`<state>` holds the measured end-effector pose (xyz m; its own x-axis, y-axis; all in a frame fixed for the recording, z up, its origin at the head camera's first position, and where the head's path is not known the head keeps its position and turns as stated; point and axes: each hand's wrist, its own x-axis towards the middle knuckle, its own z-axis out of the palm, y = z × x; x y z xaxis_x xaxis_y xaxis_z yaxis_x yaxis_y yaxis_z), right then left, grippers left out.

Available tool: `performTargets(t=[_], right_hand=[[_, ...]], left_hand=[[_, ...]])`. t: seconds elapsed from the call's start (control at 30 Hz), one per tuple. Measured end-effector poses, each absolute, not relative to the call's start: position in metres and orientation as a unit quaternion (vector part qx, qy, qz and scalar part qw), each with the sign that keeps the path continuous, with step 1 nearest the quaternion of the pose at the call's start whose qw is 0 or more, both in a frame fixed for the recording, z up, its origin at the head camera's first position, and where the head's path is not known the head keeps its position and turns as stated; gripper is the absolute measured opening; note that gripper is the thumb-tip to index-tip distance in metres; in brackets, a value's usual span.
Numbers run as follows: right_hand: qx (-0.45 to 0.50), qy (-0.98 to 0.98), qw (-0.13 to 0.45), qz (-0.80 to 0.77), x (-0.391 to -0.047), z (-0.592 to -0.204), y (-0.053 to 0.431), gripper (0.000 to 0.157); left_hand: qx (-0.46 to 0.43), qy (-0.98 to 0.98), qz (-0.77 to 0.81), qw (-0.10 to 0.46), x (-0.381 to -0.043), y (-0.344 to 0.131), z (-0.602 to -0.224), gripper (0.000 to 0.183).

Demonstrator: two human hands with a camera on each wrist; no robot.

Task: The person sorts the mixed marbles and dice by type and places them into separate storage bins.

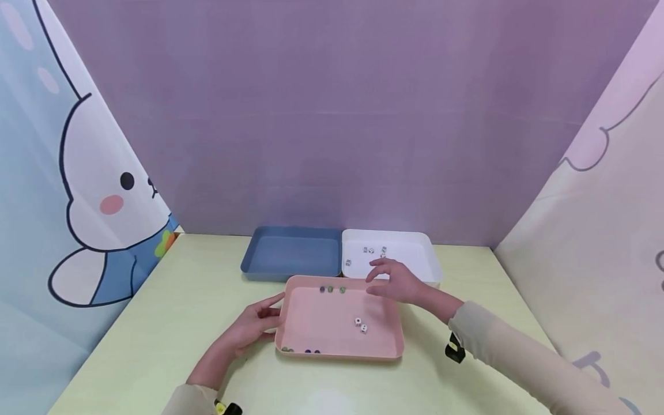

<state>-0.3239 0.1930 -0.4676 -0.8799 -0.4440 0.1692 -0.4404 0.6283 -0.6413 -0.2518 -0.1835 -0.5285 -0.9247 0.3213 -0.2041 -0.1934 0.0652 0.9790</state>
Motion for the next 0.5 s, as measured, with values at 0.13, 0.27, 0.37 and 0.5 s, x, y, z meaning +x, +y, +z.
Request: performTargets(t=[0.13,0.27,0.37,0.5], right_hand=[[-0.255,0.897,0.016,-0.362,-0.315,-0.471,0.188,0.010],[-0.270,0.891,0.027,-0.363,-0.307,-0.476,0.185,0.012],[-0.286,0.888,0.028,-0.359,-0.302,-0.478,0.183,0.011],[-0.302,0.888,0.032,-0.345,-0.300,-0.480,0.179,0.010]], left_hand=[[0.049,0.704,0.684,0.188,-0.252,-0.185,-0.530,0.067],[0.048,0.700,0.686,0.193,-0.252,-0.186,-0.532,0.067],[0.050,0.696,0.689,0.196,-0.253,-0.186,-0.532,0.067],[0.054,0.695,0.690,0.195,-0.254,-0.186,-0.531,0.067]])
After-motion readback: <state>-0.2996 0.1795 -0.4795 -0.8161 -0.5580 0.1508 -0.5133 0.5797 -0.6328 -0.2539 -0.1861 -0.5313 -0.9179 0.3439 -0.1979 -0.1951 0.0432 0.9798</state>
